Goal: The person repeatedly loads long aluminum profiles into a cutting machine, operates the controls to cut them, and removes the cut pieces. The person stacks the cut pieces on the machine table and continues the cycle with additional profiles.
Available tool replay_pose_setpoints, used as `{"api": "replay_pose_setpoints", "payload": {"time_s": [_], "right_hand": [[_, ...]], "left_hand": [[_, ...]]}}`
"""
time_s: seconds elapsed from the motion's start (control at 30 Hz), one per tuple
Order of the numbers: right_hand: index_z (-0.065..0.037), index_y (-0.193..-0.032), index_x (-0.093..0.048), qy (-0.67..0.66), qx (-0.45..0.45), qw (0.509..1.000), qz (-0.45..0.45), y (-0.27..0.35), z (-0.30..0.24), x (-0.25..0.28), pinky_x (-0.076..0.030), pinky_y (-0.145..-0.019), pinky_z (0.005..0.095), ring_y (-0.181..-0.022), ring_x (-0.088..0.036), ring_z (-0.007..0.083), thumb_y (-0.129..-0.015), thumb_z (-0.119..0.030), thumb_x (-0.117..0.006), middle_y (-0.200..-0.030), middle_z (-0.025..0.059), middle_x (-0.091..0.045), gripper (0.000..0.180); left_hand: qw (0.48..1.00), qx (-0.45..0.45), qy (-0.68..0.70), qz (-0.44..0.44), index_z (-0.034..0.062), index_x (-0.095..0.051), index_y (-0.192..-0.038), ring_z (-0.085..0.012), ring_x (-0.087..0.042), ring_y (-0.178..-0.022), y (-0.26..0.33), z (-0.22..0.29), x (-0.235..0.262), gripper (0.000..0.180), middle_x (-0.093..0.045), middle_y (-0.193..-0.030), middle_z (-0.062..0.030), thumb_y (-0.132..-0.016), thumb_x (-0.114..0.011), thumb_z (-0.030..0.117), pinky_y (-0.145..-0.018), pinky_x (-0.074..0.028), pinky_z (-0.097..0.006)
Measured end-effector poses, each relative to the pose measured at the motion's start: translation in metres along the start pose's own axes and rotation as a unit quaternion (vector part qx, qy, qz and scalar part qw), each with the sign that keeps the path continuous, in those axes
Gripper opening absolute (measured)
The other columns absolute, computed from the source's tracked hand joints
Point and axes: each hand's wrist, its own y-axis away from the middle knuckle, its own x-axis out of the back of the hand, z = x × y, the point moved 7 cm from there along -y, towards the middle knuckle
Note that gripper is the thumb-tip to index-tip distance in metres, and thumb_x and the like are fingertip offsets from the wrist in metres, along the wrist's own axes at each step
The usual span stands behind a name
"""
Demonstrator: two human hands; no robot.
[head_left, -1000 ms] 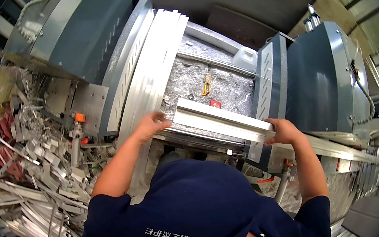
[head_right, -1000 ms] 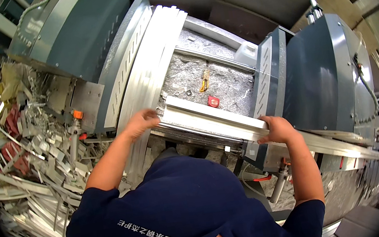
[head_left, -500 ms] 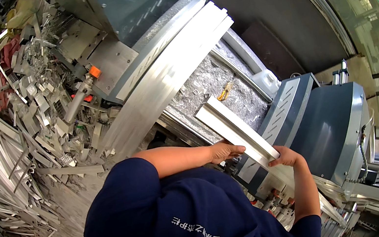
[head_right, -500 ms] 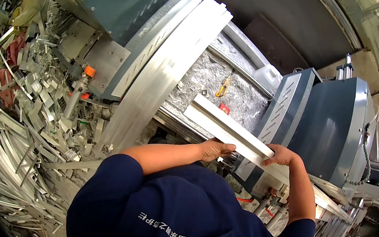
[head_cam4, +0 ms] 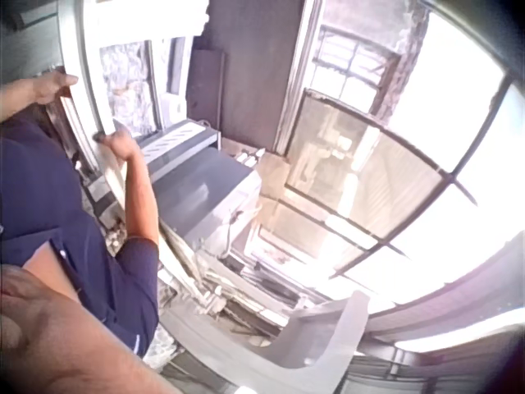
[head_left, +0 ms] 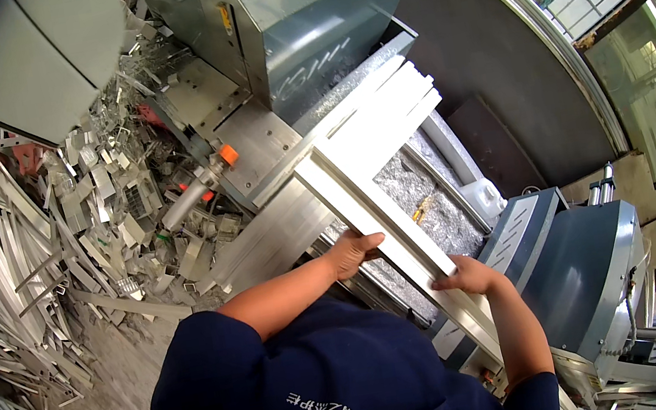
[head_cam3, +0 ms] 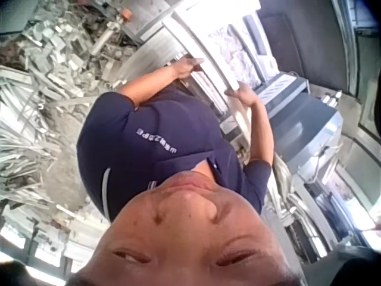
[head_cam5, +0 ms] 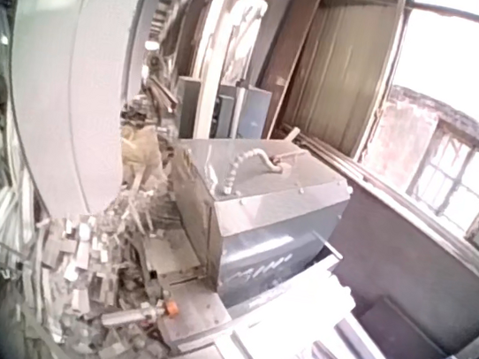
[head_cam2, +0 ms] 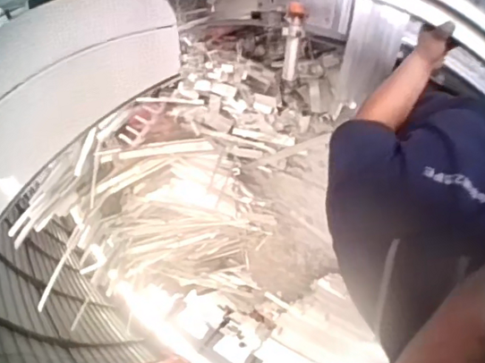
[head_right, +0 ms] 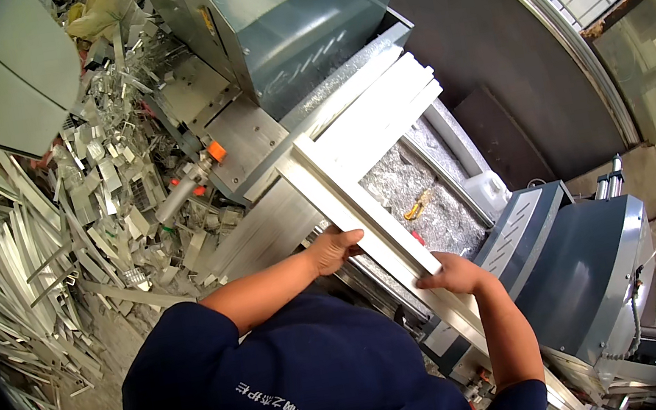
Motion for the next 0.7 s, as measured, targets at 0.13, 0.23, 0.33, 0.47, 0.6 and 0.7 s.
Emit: {"api": "replay_pose_setpoints", "payload": {"time_s": [0.13,0.23,0.33,0.47,0.6,0.7], "right_hand": [[0.004,-0.123,-0.06,0.017,0.034,0.999,0.013,-0.055,-0.024,-0.006,-0.047,-0.089,0.0342,-0.097,-0.064,0.0235,-0.076,-0.038,-0.079,-0.107,0.0172,-0.069,0.065],[0.005,-0.119,-0.062,0.002,0.063,0.998,-0.009,-0.077,-0.056,-0.011,-0.047,-0.091,0.0343,-0.099,-0.064,0.0246,-0.076,-0.04,-0.079,-0.106,0.0179,-0.069,0.065],[0.009,-0.123,-0.058,0.046,0.04,0.998,-0.001,-0.077,-0.094,-0.009,-0.047,-0.093,0.0349,-0.104,-0.062,0.0252,-0.075,-0.04,-0.08,-0.113,0.0198,-0.067,0.072],[0.009,-0.125,-0.057,0.038,0.049,0.998,0.021,-0.098,-0.084,-0.012,-0.045,-0.096,0.0369,-0.109,-0.061,0.0306,-0.074,-0.043,-0.08,-0.115,0.0229,-0.066,0.076],[0.009,-0.125,-0.057,0.017,0.052,0.998,0.015,-0.111,-0.067,-0.016,-0.044,-0.098,0.0359,-0.109,-0.062,0.0313,-0.072,-0.045,-0.081,-0.116,0.0237,-0.066,0.08],[0.009,-0.122,-0.06,0.079,0.059,0.987,0.129,-0.095,-0.08,-0.007,-0.047,-0.095,0.0361,-0.105,-0.064,0.0298,-0.07,-0.047,-0.082,-0.111,0.0226,-0.068,0.079]], "left_hand": [[0.999,-0.046,0.005,0.011,0.0058,-0.054,-0.129,-0.0243,-0.064,-0.109,0.006,0.058,0.032,0.071,-0.065,-0.117,-0.0101,-0.076,-0.08,0.043,-0.094,-0.054,-0.041],[0.998,-0.057,0.0,0.008,0.0055,-0.053,-0.129,-0.0234,-0.064,-0.109,0.01,0.086,0.053,0.074,-0.065,-0.116,-0.0105,-0.074,-0.081,0.046,-0.095,-0.054,-0.041],[0.997,-0.074,0.019,-0.006,0.0015,-0.055,-0.129,-0.0244,-0.065,-0.108,0.007,0.098,0.071,0.065,-0.065,-0.119,-0.0116,-0.081,-0.077,0.039,-0.096,-0.053,-0.04],[0.998,-0.051,0.022,-0.001,0.0027,-0.055,-0.129,-0.0249,-0.066,-0.106,-0.005,0.089,0.097,0.064,-0.066,-0.117,-0.0113,-0.08,-0.077,0.039,-0.097,-0.052,-0.04],[0.991,0.108,-0.074,0.035,0.0011,-0.057,-0.126,-0.0244,-0.069,-0.096,0.012,0.081,0.108,0.067,-0.068,-0.112,-0.012,-0.084,-0.07,0.052,-0.087,-0.057,-0.041],[0.761,0.182,-0.621,-0.044,-0.0018,-0.073,-0.092,-0.0203,-0.072,-0.073,0.062,0.164,0.073,0.053,-0.073,-0.08,-0.0134,-0.089,-0.066,0.051,-0.064,-0.057,-0.031]]}}
